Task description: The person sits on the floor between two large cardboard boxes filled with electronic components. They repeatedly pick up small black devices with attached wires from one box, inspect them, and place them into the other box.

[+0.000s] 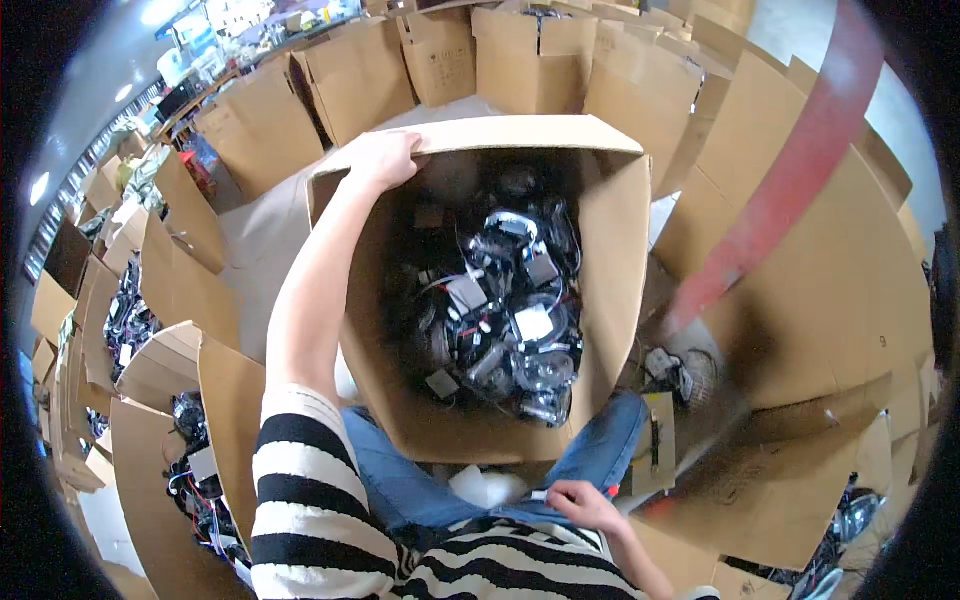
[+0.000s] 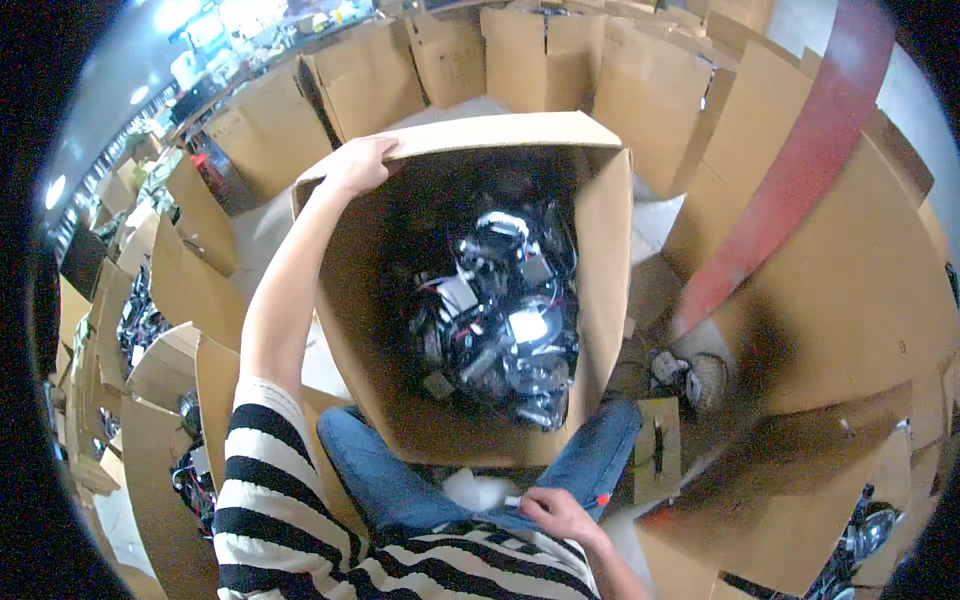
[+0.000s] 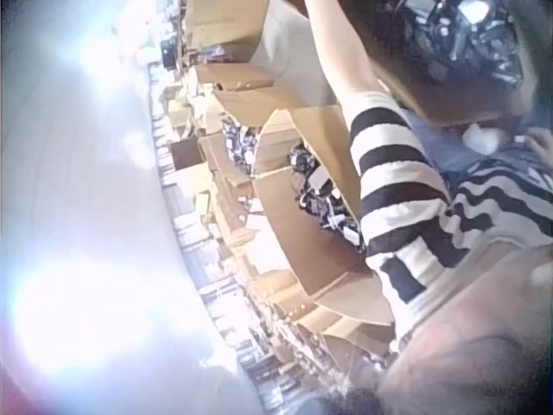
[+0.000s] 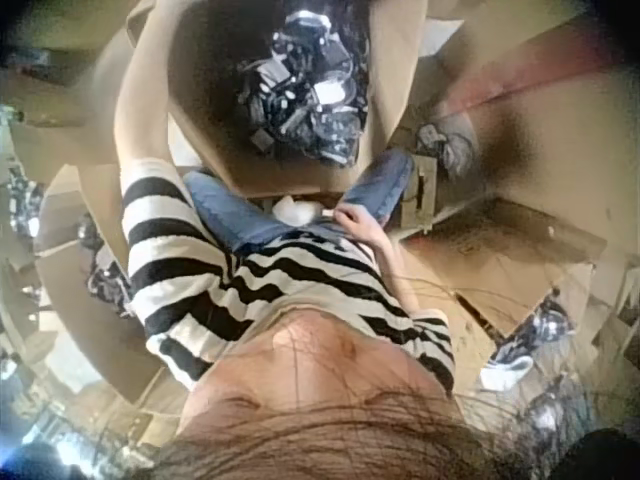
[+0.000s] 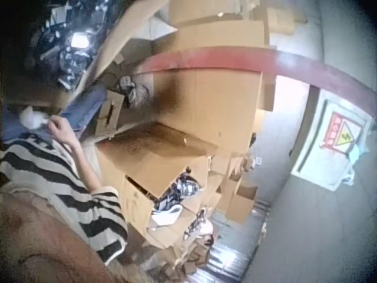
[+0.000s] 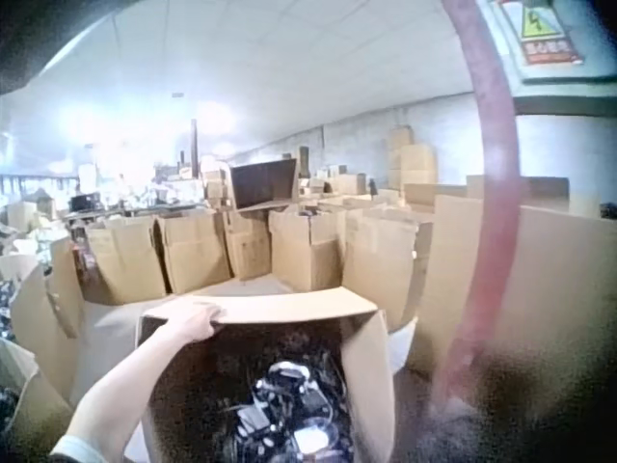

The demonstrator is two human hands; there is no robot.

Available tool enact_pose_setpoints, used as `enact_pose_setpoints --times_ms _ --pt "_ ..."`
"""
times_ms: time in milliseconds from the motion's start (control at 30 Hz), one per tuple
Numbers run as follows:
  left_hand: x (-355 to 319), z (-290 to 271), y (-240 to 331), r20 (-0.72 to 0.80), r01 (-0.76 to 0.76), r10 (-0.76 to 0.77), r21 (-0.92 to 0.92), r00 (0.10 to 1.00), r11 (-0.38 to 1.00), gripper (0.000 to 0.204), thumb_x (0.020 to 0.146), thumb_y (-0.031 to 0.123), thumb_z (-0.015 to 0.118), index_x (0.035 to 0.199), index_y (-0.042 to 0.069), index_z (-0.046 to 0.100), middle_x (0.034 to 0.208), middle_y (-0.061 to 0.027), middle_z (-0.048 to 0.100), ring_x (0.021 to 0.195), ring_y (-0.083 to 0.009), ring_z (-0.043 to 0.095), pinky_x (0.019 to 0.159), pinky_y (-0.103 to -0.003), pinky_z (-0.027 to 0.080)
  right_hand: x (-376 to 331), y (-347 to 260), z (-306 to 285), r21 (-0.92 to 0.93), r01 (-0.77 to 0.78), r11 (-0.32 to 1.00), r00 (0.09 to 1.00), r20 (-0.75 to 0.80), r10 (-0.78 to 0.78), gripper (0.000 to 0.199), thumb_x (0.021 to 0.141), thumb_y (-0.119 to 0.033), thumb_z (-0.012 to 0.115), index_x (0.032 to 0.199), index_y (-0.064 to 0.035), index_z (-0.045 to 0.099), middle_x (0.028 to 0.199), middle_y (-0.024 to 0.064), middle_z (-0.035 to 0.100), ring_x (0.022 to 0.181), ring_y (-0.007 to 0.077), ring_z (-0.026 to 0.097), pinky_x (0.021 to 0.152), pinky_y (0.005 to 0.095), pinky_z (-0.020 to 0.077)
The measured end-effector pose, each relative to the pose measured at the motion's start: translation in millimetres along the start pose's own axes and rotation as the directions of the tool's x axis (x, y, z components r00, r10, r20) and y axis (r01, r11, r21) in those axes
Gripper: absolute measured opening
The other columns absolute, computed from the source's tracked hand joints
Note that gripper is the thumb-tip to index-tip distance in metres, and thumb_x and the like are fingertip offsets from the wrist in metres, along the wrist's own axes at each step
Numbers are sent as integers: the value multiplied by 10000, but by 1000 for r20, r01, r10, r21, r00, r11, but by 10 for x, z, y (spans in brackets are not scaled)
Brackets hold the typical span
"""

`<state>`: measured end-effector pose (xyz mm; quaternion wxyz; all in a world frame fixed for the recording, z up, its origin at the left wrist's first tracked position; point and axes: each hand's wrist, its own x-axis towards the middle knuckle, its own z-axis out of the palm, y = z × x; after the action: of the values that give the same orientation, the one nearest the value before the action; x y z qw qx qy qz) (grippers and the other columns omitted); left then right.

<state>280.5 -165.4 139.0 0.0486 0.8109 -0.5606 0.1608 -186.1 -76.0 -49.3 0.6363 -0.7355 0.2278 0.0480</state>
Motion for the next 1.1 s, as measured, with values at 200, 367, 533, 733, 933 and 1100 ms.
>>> enact_pose_setpoints --times_ms 200,367,533,733,933,1100 --pt "-1527 -45 669 -344 -206 125 -211 930 956 319 659 4 468 964 43 554 889 -179 572 905 -339 519 827 -385 396 -345 45 25 -14 -103 995 986 -135 100 221 803 -178 448 760 13 552 648 107 542 618 158 509 580 292 407" --pt "-1110 -188 413 -218 -121 94 -114 971 986 355 671 11 497 1020 74 526 1037 -110 538 989 -275 491 859 -340 380 -262 295 80 50 -192 980 977 -82 196 207 787 -163 456 751 15 556 630 109 534 598 163 509 556 292 404" --pt "-826 26 320 -389 -116 114 19 914 993 269 705 174 594 957 92 555 952 -84 570 916 -240 523 805 -327 406 -290 234 150 101 -116 988 981 -142 130 205 793 -164 462 764 23 541 623 107 517 568 143 481 513 283 379" --pt "-752 2 306 -343 -90 99 41 934 995 299 720 127 530 1019 124 534 1013 -68 552 943 -239 514 810 -296 406 -213 155 261 65 -128 990 983 -125 135 184 803 -147 459 803 24 528 676 162 520 591 257 523 547 313 402" --pt "-1058 59 512 -712 -103 107 49 694 993 235 771 150 520 986 57 542 995 -102 555 923 -253 520 807 -302 401 -86 -148 506 111 -138 984 989 -44 144 170 807 -153 471 837 6 522 680 178 531 613 303 542 550 346 409" --pt "-2544 966 1019 232 383 -369 -825 900 416 150 799 108 501 818 -21 575 716 -71 573 639 -109 530 586 -240 430 -140 -129 568 31 -158 987 986 -57 160 153 797 -135 477 821 6 533 635 146 520 557 239 508 509 325 388"
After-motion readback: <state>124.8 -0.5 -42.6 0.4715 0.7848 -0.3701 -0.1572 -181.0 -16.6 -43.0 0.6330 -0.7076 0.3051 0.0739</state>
